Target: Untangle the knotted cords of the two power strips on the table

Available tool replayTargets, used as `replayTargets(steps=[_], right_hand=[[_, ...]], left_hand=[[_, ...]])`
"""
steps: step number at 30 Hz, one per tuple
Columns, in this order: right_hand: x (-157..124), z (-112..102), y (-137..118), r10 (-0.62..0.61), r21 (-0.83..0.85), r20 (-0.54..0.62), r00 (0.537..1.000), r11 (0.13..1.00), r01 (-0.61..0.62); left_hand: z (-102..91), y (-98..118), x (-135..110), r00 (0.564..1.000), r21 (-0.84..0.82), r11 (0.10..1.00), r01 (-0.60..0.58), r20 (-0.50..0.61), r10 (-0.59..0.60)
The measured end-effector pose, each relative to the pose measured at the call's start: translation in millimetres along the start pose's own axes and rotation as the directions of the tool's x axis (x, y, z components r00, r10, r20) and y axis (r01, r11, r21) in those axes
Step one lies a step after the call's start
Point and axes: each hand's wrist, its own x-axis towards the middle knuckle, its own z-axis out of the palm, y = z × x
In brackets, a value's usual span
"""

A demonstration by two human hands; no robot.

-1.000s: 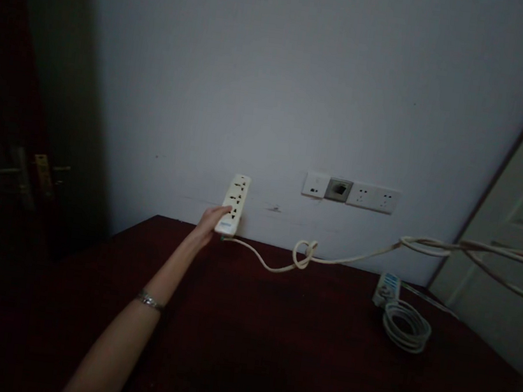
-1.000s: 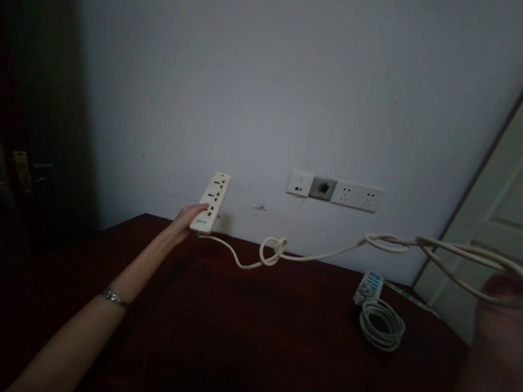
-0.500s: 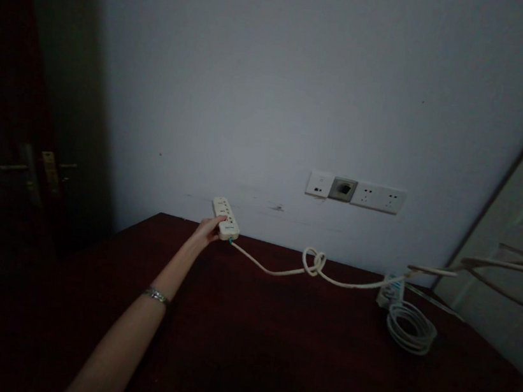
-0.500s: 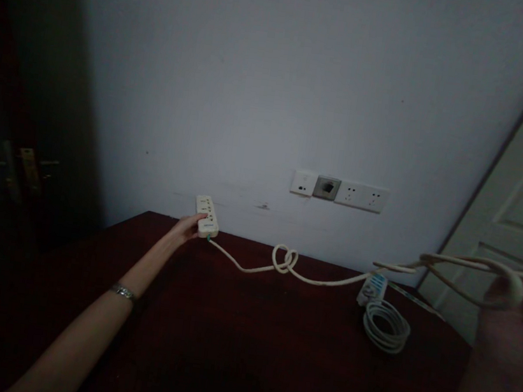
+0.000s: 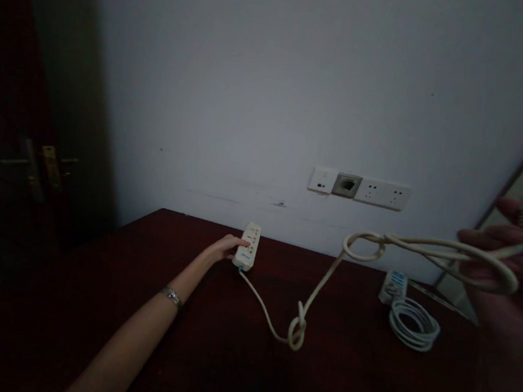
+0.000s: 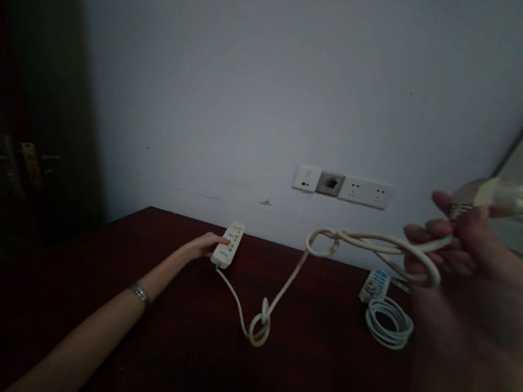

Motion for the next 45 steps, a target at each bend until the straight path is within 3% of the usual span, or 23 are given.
replayTargets(steps=[3,7,19,27,36,45], right_hand=[[-1,17,5,0.098,0.087,0.003,0.995,0.991,-0.098],[-7,23,4,0.148,0.098,-0.077,0.986,0.985,-0.14],[0,27,27,0.178,0.144,-0.055,0.983,0.975,-0.169],[-1,27,34,0.17,0.14,-0.017,0.985,0.976,-0.166],[-1,33,42,0.197,0.091,-0.01,0.98,0.976,-0.196],[0,27,51,0.171,-0.061,0.08,0.982,0.984,-0.166]], left_hand=[[2.1,-3,0,1.0,0.003,1.0,-0.004,0.0,0.004],[4.8,-7,2,1.0,0.025,1.0,-0.018,-0.007,0.018],[13.4,-11,0,0.995,0.299,0.95,-0.092,-0.018,0.102],[25.9,-9,-10,0.975,0.627,0.765,-0.149,-0.034,0.218],[43.1,-12,-13,0.959,0.859,0.509,-0.057,-0.096,0.268],[49.4,-16,-21,0.963,0.884,0.467,-0.025,-0.104,0.249]])
